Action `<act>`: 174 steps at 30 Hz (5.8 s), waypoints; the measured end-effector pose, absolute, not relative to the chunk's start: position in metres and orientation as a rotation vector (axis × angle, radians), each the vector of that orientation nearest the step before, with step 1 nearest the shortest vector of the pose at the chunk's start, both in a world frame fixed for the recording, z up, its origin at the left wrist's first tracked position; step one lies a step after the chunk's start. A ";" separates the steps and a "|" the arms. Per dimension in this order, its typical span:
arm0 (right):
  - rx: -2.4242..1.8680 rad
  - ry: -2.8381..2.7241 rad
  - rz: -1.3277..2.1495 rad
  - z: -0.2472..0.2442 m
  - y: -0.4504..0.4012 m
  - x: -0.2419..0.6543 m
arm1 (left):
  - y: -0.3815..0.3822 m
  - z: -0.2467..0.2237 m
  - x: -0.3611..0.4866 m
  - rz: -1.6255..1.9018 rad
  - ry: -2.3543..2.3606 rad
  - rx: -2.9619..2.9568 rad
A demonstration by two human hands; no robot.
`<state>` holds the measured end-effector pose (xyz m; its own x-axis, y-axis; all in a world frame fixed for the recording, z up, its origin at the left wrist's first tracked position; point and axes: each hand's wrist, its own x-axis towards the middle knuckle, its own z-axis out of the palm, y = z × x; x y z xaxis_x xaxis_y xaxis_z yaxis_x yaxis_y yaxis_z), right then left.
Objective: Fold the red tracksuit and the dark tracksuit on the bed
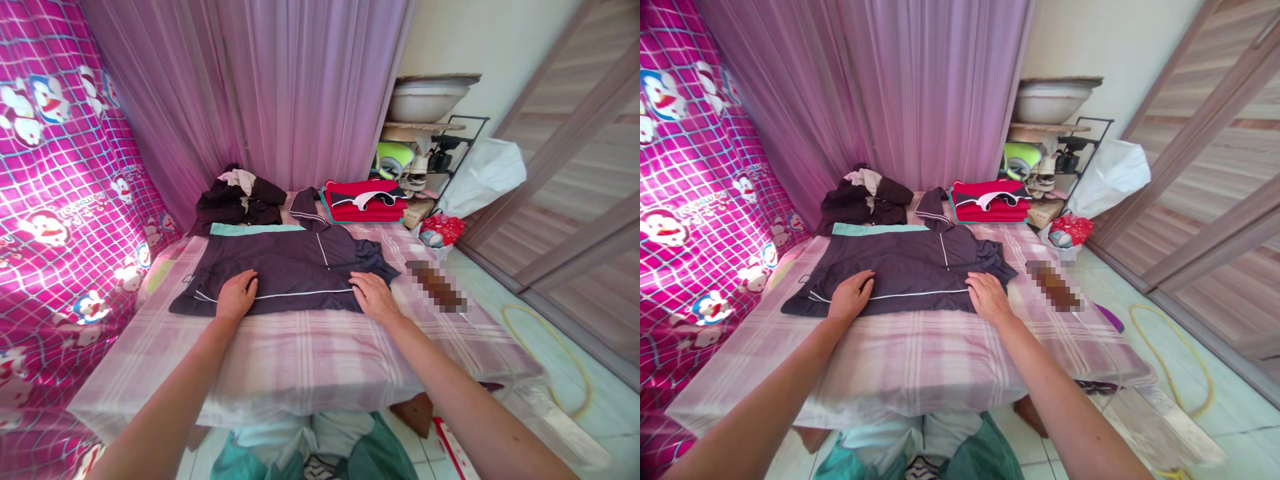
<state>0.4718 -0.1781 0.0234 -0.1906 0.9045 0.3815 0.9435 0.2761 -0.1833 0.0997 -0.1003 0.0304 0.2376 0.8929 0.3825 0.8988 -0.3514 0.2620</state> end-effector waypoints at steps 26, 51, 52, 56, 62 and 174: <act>-1.629 -2.362 -0.514 0.015 -0.221 0.568 | -0.137 0.052 -0.056 0.078 -1.356 -2.579; -1.831 -2.271 0.009 0.041 -0.130 0.396 | -0.081 0.044 0.109 -0.211 -1.914 -2.480; -1.884 -2.304 0.079 0.035 -0.130 0.397 | -0.079 0.038 0.112 -0.185 -1.966 -2.473; -1.972 -2.355 0.172 0.017 -0.136 0.423 | -0.075 0.026 0.101 -0.178 -2.003 -2.493; -2.027 -2.357 0.060 0.012 -0.143 0.447 | -0.068 0.019 0.064 -0.261 -1.934 -2.412; -1.481 -1.189 1.388 0.064 -0.086 0.612 | -0.055 0.010 0.026 -0.480 -1.734 -2.417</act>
